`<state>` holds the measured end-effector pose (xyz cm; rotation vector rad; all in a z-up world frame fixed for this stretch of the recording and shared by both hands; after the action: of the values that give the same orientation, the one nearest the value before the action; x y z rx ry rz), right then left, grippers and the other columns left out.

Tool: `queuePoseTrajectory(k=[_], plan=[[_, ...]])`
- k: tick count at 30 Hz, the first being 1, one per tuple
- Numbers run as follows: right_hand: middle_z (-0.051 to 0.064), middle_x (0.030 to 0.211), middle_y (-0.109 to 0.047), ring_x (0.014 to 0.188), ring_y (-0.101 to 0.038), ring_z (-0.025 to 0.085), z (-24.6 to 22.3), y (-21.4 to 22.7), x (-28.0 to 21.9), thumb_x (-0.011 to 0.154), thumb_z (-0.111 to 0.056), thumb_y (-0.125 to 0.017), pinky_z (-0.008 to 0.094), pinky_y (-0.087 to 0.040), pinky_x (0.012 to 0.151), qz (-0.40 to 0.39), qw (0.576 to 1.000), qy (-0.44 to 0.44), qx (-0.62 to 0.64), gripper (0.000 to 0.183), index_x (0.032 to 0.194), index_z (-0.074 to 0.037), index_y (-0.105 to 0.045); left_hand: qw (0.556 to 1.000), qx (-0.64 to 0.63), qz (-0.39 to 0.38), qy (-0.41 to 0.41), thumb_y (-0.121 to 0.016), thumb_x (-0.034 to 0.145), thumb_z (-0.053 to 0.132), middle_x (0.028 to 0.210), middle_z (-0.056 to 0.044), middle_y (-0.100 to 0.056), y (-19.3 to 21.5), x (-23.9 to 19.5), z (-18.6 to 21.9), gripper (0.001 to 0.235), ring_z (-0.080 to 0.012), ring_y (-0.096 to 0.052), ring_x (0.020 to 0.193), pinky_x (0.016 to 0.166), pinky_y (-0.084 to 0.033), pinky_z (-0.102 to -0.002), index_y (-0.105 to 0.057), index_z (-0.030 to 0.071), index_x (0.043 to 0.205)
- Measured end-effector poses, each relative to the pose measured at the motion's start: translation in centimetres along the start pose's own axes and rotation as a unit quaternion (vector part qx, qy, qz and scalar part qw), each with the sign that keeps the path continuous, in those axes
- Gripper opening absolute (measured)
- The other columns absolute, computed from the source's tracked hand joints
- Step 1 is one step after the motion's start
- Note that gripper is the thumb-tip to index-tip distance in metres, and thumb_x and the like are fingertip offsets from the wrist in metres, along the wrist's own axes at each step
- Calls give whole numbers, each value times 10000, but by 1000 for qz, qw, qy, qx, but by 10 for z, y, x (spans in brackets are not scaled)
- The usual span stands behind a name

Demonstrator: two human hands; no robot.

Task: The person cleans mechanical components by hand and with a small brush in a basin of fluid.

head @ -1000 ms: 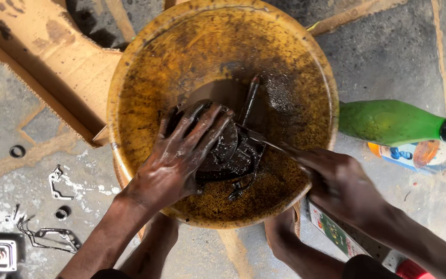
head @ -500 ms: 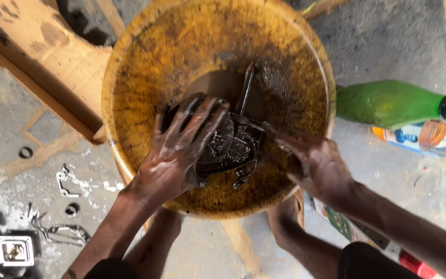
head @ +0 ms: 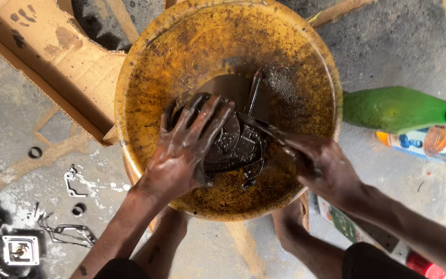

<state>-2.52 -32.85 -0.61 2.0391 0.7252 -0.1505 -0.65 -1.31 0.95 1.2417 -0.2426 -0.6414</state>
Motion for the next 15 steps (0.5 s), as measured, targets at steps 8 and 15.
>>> queuePoseTrajectory(k=[8,15], plan=[[115,954,-732,407,-548,86,16,20,-24,892,-111,-634,260,-490,368,-62,995,-61,-38,569,1457,-155,-579,996,-86,29,11,-836,420,758,1683,-84,29,-7,-9,0,1524,-365,31,1552,1256,-36,-660,-21,248,1603],[83,751,-644,418,-458,97,35,-2,-20,965,-181,-582,260,-442,470,4,997,-6,-70,436,1398,-156,-630,995,-92,27,39,-859,341,716,1671,-59,46,-3,3,-3,1561,-361,45,1547,1244,-13,-696,-20,278,1583]])
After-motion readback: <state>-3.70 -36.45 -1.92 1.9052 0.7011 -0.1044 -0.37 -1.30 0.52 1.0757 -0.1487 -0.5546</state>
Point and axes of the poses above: each hand's wrist, its own x-axis towards the middle knuckle, its own y-axis out of the back of the hand, z = x × y, the point moved 2 cm from there along x, towards the middle knuckle
